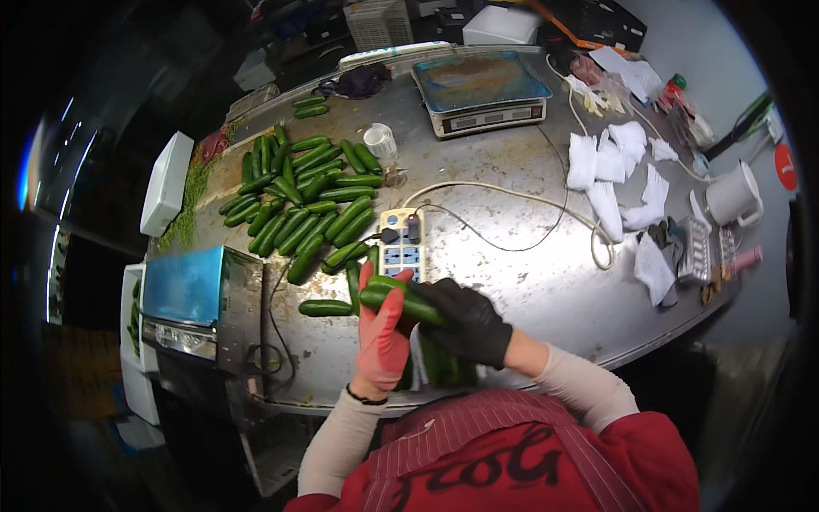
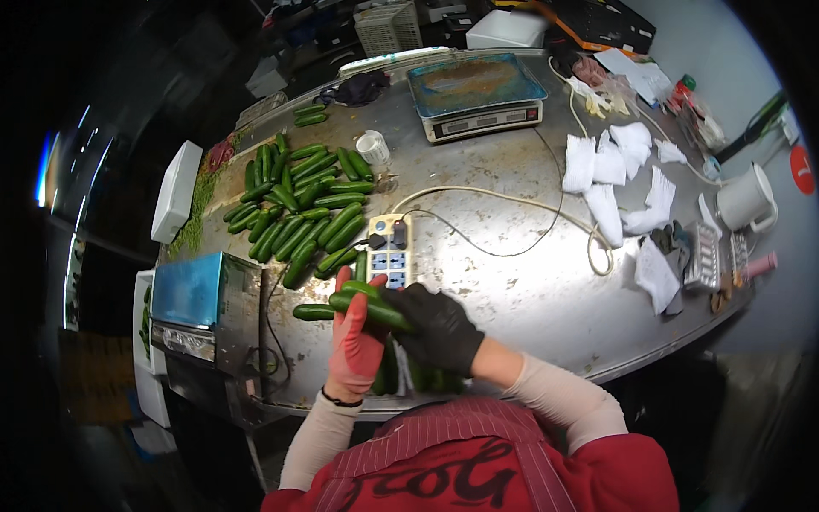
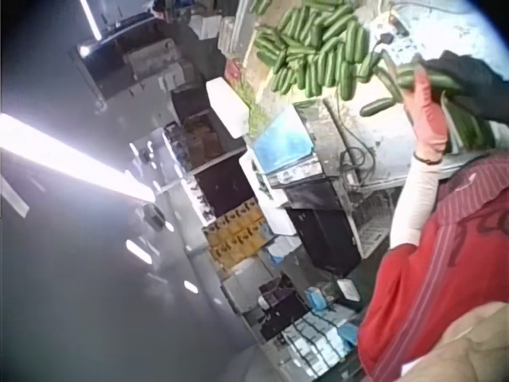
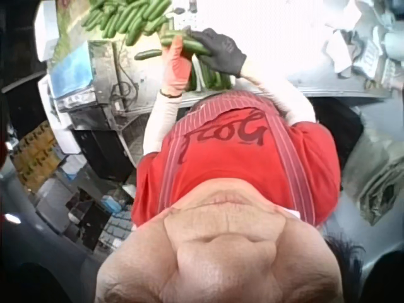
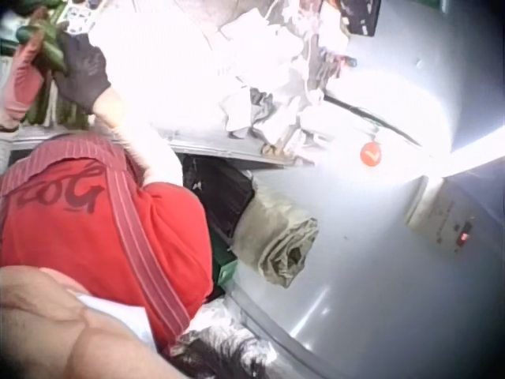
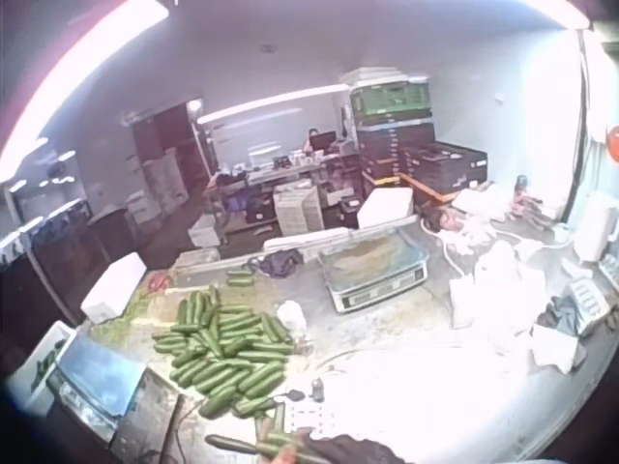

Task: The person picks up cucumbers from a metal table, places them on a digital scale, and then wraps them in white foam netting. The person also switches gloves from black to red during the process and continues to pack the cucumbers into foam nets.

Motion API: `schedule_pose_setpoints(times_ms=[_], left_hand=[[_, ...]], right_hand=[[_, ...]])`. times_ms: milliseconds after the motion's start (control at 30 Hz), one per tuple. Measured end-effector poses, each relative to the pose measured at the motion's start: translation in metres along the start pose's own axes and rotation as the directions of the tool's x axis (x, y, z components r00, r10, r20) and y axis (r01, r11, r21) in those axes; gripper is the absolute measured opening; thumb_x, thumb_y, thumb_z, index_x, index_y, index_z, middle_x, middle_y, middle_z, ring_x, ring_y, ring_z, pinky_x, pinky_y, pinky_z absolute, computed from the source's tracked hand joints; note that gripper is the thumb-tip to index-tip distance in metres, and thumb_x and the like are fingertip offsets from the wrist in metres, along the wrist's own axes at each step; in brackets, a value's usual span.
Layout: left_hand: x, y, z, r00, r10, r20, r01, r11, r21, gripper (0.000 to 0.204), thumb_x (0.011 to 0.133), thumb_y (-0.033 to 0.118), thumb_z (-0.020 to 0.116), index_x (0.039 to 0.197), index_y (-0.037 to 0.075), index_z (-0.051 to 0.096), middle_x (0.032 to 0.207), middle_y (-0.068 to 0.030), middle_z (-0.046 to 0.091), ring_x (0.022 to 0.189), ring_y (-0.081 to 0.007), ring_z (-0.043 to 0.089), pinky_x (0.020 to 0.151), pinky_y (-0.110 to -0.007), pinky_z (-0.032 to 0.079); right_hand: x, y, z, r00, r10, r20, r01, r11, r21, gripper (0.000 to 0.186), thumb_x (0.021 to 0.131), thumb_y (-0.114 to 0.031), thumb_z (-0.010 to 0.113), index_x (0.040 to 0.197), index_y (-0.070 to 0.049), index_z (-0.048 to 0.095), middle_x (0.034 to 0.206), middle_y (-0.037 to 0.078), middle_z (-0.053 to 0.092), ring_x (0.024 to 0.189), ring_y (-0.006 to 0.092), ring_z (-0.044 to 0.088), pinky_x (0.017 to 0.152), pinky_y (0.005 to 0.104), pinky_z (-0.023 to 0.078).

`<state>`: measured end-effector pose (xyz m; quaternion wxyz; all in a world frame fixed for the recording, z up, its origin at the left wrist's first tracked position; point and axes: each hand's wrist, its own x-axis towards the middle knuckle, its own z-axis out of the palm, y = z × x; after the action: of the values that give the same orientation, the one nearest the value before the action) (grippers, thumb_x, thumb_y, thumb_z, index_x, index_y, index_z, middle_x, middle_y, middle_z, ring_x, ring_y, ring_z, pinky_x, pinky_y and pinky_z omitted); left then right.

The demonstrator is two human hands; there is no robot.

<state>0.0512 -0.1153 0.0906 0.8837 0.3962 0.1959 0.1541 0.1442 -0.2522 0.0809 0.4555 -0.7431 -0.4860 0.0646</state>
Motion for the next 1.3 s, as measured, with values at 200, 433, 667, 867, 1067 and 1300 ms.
schedule_pose_setpoints(times_ms=[200,433,667,867,1067,1300], left_hand=[[0.028,-0.046,0.024,0.982,0.026,-0.186,-0.054,0.988,-0.142,0.044,0.094,0.012,0.060,0.134,0.004,0.044,0.101,-0.0085,0.062,0.103,-0.0243,0.063,0.093,-0.037,0.050],[0.101,-0.043,0.067,0.991,-0.050,-0.127,0.048,0.999,-0.020,0.041,0.099,0.017,0.055,0.134,-0.001,0.044,0.126,-0.0112,0.053,0.120,-0.0230,0.056,0.103,-0.033,0.043],[0.192,-0.021,0.029,0.968,0.251,-0.024,-0.215,0.868,0.447,0.027,0.097,0.015,0.060,0.117,-0.002,0.061,0.110,-0.0083,0.066,0.101,-0.0126,0.059,0.092,-0.024,0.044],[0.238,0.022,-0.040,0.904,0.151,-0.400,0.223,0.632,0.743,0.032,0.086,0.032,0.070,0.079,0.001,0.068,0.066,-0.0012,0.062,0.057,-0.0075,0.051,0.052,-0.025,0.040],[0.285,0.061,-0.111,0.773,0.620,-0.131,0.225,-0.075,0.971,0.037,0.081,0.022,0.065,0.114,0.007,0.064,0.118,-0.0139,0.061,0.117,-0.0335,0.050,0.103,-0.040,0.039],[0.319,0.078,-0.156,0.926,0.377,-0.033,0.206,-0.430,0.879,0.056,0.082,0.024,0.068,0.135,0.016,0.053,0.129,-0.0080,0.056,0.128,-0.0294,0.043,0.112,-0.043,0.028]], right_hand=[[-0.032,0.048,0.011,0.972,-0.044,0.230,-0.038,0.938,0.344,0.092,0.083,-0.023,0.067,0.152,0.000,0.011,0.144,0.031,0.029,0.131,0.0462,0.034,0.109,0.0511,0.031],[0.018,0.088,-0.033,0.954,0.199,0.225,-0.291,0.801,0.524,0.072,0.092,-0.014,0.062,0.152,-0.005,0.024,0.147,0.017,0.037,0.135,0.0293,0.037,0.112,0.0386,0.030],[0.144,0.219,-0.118,0.948,0.280,-0.151,-0.272,0.960,0.070,0.060,0.093,-0.018,0.059,0.147,-0.007,0.035,0.128,0.026,0.052,0.109,0.0368,0.055,0.093,0.0437,0.045],[0.257,0.362,-0.205,0.813,0.164,-0.558,-0.531,0.600,-0.598,0.067,0.091,-0.046,0.058,0.150,-0.034,0.028,0.131,0.031,0.045,0.111,0.0487,0.055,0.091,0.0503,0.046],[0.282,0.401,-0.219,0.785,0.433,-0.442,-0.598,0.345,-0.724,0.069,0.087,-0.060,0.050,0.149,-0.042,0.026,0.136,0.022,0.046,0.122,0.0413,0.052,0.099,0.0498,0.043],[0.269,0.366,-0.195,0.910,0.026,-0.415,-0.382,0.445,-0.810,0.057,0.088,-0.053,0.056,0.141,-0.035,0.045,0.133,0.019,0.052,0.122,0.0378,0.052,0.099,0.0463,0.044]])
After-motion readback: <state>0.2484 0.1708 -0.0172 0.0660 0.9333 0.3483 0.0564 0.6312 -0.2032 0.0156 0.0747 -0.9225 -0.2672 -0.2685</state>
